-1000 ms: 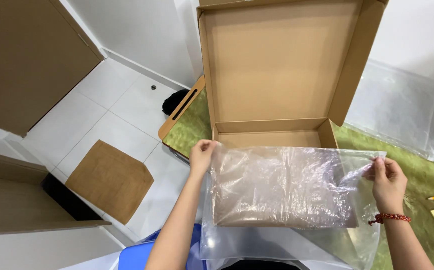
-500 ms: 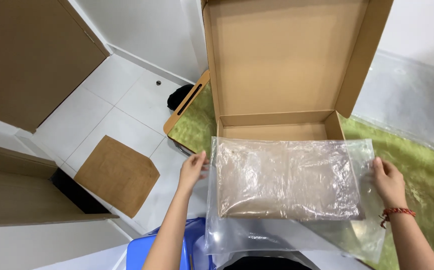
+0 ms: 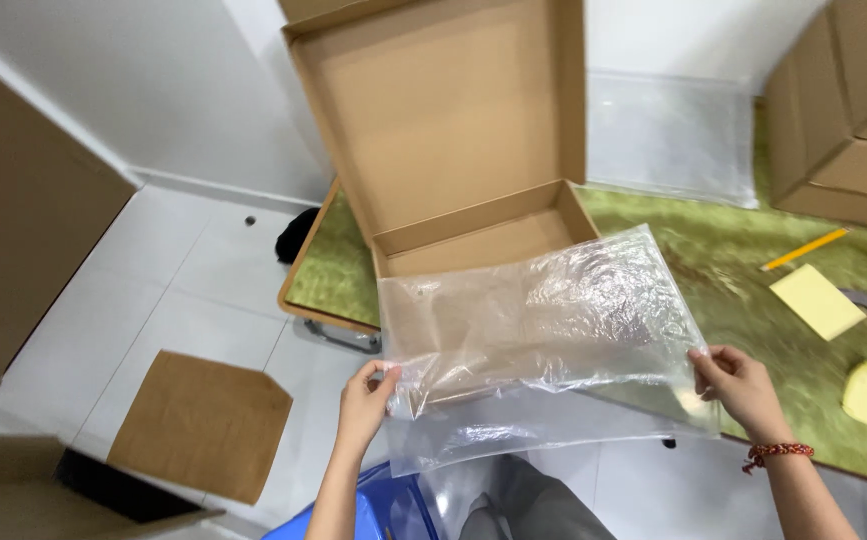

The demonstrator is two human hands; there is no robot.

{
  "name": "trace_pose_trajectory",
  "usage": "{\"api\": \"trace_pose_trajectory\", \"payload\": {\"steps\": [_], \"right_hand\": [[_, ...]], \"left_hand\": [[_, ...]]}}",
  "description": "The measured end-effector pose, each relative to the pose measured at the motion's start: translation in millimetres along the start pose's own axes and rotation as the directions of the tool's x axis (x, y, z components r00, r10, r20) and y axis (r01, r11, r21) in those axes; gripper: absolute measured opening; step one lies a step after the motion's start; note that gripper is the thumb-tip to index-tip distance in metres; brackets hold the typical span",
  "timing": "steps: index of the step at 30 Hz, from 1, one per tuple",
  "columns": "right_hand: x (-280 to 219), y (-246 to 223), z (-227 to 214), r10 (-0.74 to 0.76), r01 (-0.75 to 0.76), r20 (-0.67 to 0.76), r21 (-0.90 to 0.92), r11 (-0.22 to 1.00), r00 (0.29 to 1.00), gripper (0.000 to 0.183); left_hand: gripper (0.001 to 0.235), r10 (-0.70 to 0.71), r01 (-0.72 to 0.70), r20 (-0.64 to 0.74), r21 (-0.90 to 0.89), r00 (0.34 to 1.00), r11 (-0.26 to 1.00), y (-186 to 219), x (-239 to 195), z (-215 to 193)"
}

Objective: The person unpacks a yellow shirt and a black shirt from cardboard boxes, removes them from plastic bags, and hangs them on a clothing rack. They also close and stack the boxes and handle ribbons and sticky notes.

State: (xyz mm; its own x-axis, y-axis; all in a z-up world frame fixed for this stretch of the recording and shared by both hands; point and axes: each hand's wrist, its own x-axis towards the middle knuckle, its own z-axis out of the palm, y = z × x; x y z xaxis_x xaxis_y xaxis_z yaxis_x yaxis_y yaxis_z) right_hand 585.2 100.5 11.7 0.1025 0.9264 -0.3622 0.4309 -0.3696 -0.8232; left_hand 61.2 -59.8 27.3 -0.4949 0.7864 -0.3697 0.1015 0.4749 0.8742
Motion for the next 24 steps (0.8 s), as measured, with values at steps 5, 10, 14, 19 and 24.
{"api": "trace_pose_trajectory", "payload": {"steps": [5, 10, 14, 19, 24], "right_hand": [[-8.1, 19.5, -57.9, -0.238, 0.161, -0.287, -0.266, 0.951, 0.928, 0.021], [5.4, 57.0, -159.0, -0.504, 0.172, -0.573, -0.533, 0.828, 0.647, 0.026], [16.1, 43.4, -227.8, -0.518, 0.366, -0.680, -0.371, 0.853, 0.519, 0.031], [56.7, 5.3, -270.7, -0.445, 0.347, -0.746, -0.299, 0.889, 0.496, 0.051], [96.6, -100.4, -245.6, -0.703, 0.601, -0.712, -0.568, 0.562, -0.015, 0.010]], "left_hand": [[0.013, 0.312, -0.306, 0.114, -0.074, 0.943, 0.949, 68.1, -15.9, 44.0], [0.023, 0.431, -0.419, 0.265, -0.105, 0.862, 0.902, 152.8, -22.6, 116.6], [0.039, 0.634, -0.642, 0.302, -0.086, 0.712, 0.762, 215.0, 10.3, 189.9], [0.047, 0.712, -0.752, 0.296, 0.034, 0.637, 0.659, 288.9, 101.9, 302.9], [0.042, 0.827, -0.833, 0.105, 0.108, 0.553, 0.543, 373.2, 204.9, 388.9]]}}
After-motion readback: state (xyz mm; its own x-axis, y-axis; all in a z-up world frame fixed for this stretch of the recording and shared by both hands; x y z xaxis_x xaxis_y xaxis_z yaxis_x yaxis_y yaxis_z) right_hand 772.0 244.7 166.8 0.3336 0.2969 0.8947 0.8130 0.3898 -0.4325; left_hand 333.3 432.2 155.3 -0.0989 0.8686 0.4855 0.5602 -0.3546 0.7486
